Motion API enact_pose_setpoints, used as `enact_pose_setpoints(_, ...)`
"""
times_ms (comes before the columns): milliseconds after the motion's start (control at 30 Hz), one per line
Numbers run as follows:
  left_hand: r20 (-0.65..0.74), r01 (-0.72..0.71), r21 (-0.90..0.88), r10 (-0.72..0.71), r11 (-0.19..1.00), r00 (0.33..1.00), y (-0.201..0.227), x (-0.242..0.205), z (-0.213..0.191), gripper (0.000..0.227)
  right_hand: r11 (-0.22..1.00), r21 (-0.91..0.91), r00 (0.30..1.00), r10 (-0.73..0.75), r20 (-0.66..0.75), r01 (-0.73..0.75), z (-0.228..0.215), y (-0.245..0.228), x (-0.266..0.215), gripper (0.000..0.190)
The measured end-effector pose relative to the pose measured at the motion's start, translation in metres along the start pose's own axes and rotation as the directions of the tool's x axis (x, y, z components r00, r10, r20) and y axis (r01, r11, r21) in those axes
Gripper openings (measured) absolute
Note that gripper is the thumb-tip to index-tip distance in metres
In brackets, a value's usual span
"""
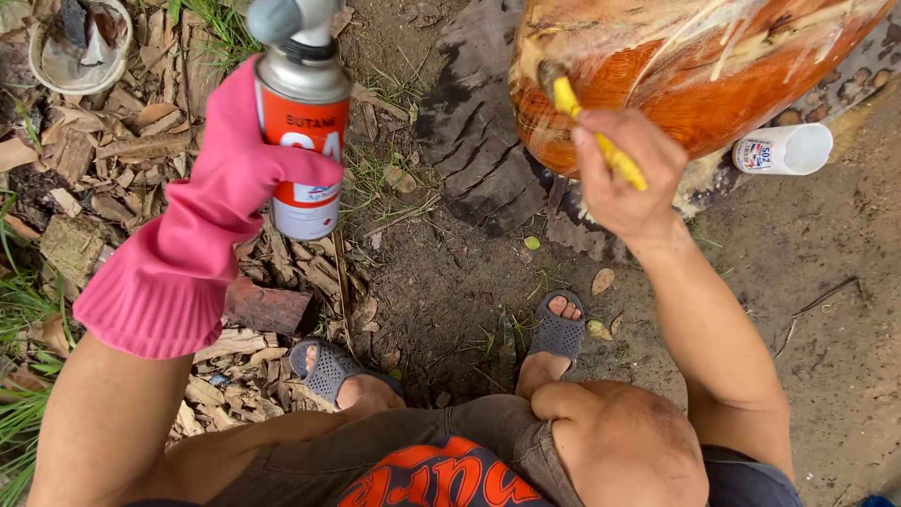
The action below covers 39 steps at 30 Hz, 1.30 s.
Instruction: The recorder uses a brush to apply a liquid finish to a large wooden bowl and briefly uses a butane torch.
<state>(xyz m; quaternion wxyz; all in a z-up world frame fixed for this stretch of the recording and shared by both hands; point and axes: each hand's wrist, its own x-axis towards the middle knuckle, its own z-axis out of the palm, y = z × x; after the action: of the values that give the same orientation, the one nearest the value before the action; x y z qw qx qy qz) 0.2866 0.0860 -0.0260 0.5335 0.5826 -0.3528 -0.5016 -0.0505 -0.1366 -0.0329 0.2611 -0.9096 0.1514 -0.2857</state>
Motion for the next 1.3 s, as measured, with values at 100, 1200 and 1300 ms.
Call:
enact_pose_setpoints(100,-0.109,-0.037,0.019,0.039,0.999,0.993,-0.008,-0.002,-0.024,0.065,0.998,-0.04,0.983,0.045,-0.18,-0.053,-0.025,0.029,-0.004,0.005)
enact_pose_setpoints(1200,0.338,-0.18,-0.014,0.174,0.983,0.925,-0.041,0.054,-0.02,0.084,0.705,-0.506,0.569,0.176,0.803,0.496,0.097,-0.08,-0.025,0.025)
enact_pose_setpoints(1300,0.436,-0.063,-0.17,0.132,0.984,0.89,-0.043,0.066,-0.009,0.08,0.877,-0.423,0.668,0.175,0.723,0.228,0.084,-0.093,-0.034,0.022)
